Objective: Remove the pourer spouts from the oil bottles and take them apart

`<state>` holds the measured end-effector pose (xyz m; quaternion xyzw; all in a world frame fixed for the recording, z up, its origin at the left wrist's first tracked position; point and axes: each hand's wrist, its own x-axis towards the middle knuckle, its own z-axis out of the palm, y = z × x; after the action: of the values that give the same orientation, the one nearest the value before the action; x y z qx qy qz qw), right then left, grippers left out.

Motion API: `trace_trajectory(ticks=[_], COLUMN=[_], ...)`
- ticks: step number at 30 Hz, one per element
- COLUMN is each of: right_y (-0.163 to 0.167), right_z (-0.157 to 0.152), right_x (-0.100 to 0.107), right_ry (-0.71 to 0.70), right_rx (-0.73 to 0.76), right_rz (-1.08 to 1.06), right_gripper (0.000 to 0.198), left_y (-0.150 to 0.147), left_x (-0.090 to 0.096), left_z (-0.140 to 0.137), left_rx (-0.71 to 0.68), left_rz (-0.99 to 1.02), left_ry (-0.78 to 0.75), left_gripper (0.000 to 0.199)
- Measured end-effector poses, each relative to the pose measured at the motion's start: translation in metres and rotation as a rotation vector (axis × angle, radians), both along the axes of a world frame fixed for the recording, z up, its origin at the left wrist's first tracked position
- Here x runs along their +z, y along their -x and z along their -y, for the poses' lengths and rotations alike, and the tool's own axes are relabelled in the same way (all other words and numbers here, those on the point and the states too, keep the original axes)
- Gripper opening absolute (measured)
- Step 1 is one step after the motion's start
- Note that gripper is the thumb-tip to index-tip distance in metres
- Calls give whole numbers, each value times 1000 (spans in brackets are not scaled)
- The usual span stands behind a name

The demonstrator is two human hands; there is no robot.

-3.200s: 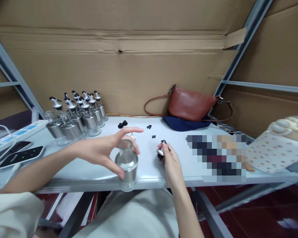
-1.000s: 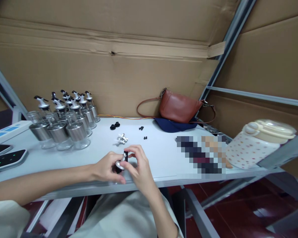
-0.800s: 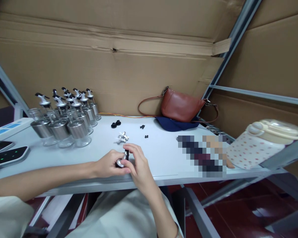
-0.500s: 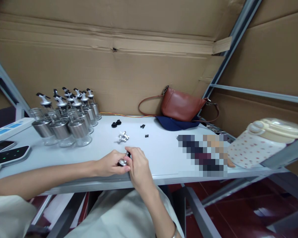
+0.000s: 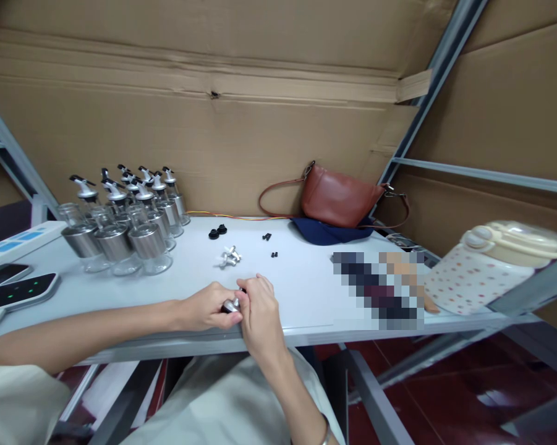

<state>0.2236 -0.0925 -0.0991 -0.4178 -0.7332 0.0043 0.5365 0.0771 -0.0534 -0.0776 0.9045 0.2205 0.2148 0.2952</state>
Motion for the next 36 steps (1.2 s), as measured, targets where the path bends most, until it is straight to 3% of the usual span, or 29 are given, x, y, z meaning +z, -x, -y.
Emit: trace_trajectory(ticks=[6,21,24,32,36], right_y=[0,-2,-6,-12,-12], right_z=[0,1,0,4,5], right_x=[0,4,2,7,6], right_ry=[10,99,156,255,262], right_rx=[26,36,66,203,197], right_rz=[-4,-33,-85,-73,-30], right_gripper=[26,28,18,19,22], left_y=[0,0,0,0,1], left_x=[-2,-1,-2,1,6], left_z=[-1,0,-1,-1,-4], left_rx=[16,-3,-35,-84,-132], left_rz=[-45,-36,2,95,97], left_ry=[-18,29,82,171,357], left_gripper=[32,25,24,34,24])
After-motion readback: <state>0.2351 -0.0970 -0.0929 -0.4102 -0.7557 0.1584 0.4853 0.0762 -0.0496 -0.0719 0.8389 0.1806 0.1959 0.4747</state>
